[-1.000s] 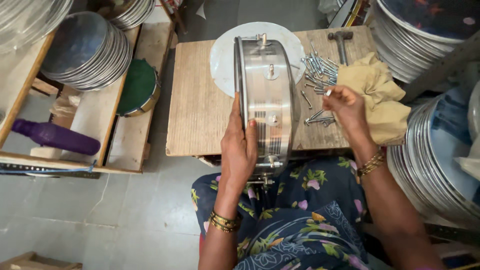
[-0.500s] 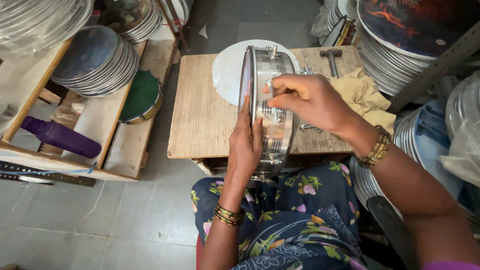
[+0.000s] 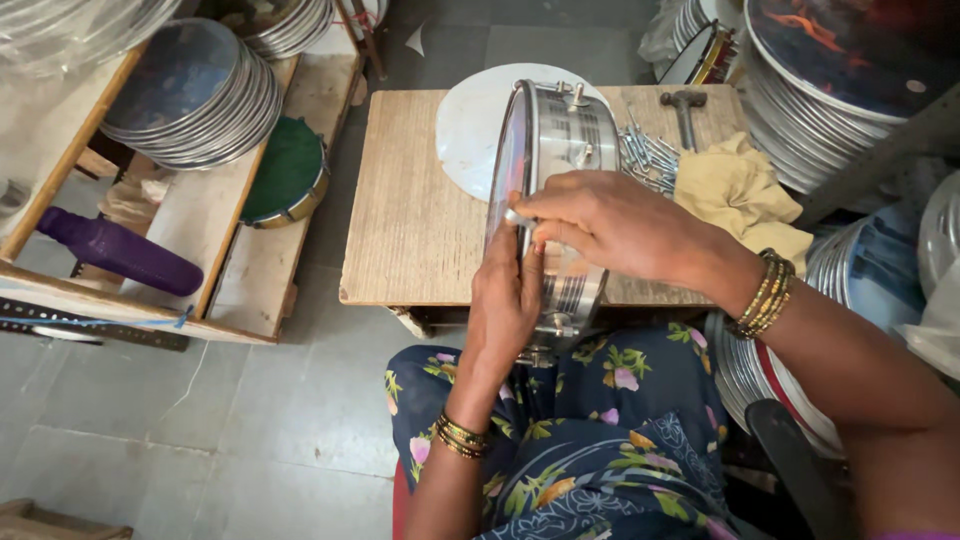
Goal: The person assembles and tunes a small drum by placing a head on the shell and then tightening the lugs around the rim by hand.
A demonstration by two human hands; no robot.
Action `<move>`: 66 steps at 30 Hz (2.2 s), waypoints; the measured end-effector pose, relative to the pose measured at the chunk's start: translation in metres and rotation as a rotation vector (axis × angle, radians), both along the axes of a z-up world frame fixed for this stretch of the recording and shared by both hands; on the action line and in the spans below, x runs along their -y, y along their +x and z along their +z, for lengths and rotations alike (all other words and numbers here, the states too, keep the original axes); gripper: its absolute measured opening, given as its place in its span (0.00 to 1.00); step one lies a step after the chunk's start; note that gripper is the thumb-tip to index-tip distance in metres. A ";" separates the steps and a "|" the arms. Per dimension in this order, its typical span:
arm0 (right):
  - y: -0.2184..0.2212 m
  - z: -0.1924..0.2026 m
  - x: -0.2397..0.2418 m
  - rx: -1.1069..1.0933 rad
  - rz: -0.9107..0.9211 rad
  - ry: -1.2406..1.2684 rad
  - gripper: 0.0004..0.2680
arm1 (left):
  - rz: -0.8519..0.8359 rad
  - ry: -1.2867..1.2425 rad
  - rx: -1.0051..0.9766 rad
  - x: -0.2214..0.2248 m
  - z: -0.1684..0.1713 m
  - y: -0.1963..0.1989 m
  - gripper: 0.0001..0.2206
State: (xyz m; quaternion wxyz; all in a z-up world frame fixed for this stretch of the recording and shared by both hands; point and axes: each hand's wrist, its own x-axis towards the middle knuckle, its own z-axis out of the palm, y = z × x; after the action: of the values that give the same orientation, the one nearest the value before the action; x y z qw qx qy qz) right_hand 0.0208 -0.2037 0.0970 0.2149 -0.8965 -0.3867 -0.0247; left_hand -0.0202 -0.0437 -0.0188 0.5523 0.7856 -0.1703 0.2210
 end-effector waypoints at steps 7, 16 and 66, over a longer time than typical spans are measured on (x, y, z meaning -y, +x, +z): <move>0.002 0.003 -0.007 -0.105 -0.053 -0.047 0.10 | -0.023 -0.084 -0.111 -0.007 0.011 -0.008 0.25; 0.008 0.007 -0.012 -0.153 -0.015 -0.009 0.06 | 0.014 -0.147 -0.036 -0.011 0.016 -0.013 0.25; 0.144 -0.382 0.117 0.181 -0.714 -0.219 0.06 | 0.241 0.009 -0.143 0.005 0.013 -0.004 0.26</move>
State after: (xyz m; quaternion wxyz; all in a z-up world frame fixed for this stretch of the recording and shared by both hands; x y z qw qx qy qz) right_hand 0.1645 -0.3206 -0.2848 0.0606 -0.9866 -0.0680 -0.1353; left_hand -0.0243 -0.0483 -0.0058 0.5290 0.8166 -0.0359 0.2283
